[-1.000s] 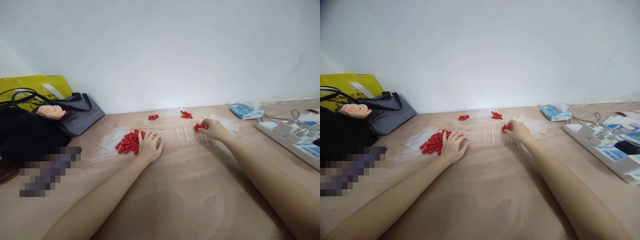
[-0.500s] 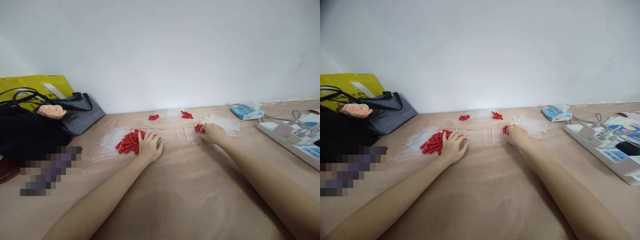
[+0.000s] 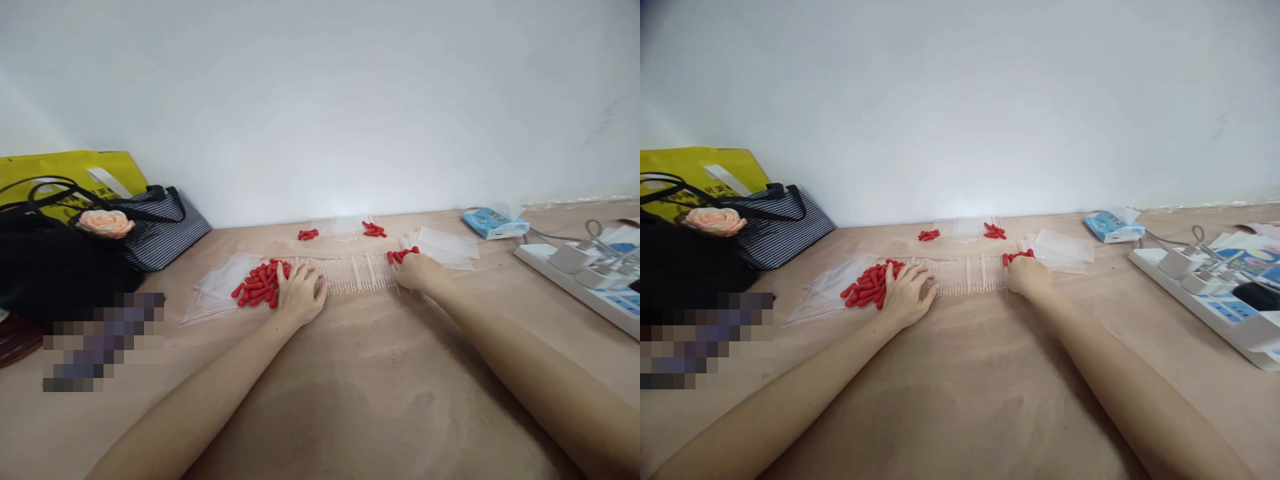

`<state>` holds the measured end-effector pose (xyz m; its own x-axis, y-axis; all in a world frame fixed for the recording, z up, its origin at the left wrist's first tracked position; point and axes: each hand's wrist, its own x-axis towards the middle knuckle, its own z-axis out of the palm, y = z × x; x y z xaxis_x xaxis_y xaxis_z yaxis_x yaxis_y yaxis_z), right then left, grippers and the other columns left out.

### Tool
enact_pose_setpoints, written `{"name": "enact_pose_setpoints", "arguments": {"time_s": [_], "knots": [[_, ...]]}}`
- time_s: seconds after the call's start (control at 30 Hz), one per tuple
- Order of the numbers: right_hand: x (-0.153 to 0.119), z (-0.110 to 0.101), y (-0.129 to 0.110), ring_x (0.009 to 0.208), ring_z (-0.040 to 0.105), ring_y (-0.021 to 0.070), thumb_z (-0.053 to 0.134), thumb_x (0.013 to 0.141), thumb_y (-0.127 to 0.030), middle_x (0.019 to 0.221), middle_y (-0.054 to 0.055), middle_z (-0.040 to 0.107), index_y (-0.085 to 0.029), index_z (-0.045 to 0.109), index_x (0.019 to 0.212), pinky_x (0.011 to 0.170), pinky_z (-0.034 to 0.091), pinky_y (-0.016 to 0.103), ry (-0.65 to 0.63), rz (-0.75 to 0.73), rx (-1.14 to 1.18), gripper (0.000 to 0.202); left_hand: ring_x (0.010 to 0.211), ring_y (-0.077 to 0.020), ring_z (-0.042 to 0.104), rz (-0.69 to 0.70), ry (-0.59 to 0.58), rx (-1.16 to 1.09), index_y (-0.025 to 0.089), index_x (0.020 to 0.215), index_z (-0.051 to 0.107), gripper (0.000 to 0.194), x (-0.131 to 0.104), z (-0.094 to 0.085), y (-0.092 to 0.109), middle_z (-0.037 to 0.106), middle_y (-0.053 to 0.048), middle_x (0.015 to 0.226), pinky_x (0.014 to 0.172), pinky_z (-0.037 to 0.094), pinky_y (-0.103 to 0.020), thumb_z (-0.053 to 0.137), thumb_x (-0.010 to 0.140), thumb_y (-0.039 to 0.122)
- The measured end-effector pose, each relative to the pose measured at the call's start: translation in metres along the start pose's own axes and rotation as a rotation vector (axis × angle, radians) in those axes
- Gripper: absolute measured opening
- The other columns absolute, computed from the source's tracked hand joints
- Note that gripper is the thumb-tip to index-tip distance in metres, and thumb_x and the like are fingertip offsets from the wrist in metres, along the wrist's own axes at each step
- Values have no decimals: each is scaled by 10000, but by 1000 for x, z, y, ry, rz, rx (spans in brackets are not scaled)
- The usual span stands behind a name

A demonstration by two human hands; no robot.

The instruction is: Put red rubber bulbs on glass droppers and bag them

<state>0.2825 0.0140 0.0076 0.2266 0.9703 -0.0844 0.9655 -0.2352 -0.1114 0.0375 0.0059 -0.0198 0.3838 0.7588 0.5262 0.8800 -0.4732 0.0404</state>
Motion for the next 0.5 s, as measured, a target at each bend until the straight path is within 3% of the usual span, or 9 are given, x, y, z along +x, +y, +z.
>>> {"name": "enact_pose_setpoints", "arguments": {"time_s": [0.17,0.27,0.37,0.43,0.5], "knots": [[0,2,1,929,543,278,366,798,-345,1029,153,574,-160,590,983,681,413,359,22,-26,25,345,1063,-266,433,1,19,19,215,882,582,198,-1,0,2,587,-61,1029,958,88,-572,481,774,347],[-1,-5,4,834,572,273,346,802,-390,948,163,597,-147,617,891,631,404,344,4,-22,26,375,1014,-261,463,-35,25,47,213,877,577,183,3,-6,-1,589,-61,1017,935,186,-532,488,761,323],[-3,-10,3,762,577,259,369,794,-331,869,181,604,-108,604,816,577,377,305,43,-91,16,324,942,-272,500,-167,6,108,202,854,577,168,15,-17,-14,611,-69,929,844,309,-484,492,734,284],[-7,-9,-2,718,573,229,385,789,-255,803,177,606,-80,568,832,555,353,275,79,-177,23,257,923,-292,515,-278,-54,132,194,820,580,164,23,-27,-27,621,-79,902,774,363,-455,510,701,283],[-11,-6,-9,680,561,194,380,796,-212,767,151,606,-74,523,883,544,331,254,106,-269,45,217,846,-265,560,-331,-200,66,195,780,580,142,28,-38,-39,641,-63,856,693,412,-379,535,656,247]]}}
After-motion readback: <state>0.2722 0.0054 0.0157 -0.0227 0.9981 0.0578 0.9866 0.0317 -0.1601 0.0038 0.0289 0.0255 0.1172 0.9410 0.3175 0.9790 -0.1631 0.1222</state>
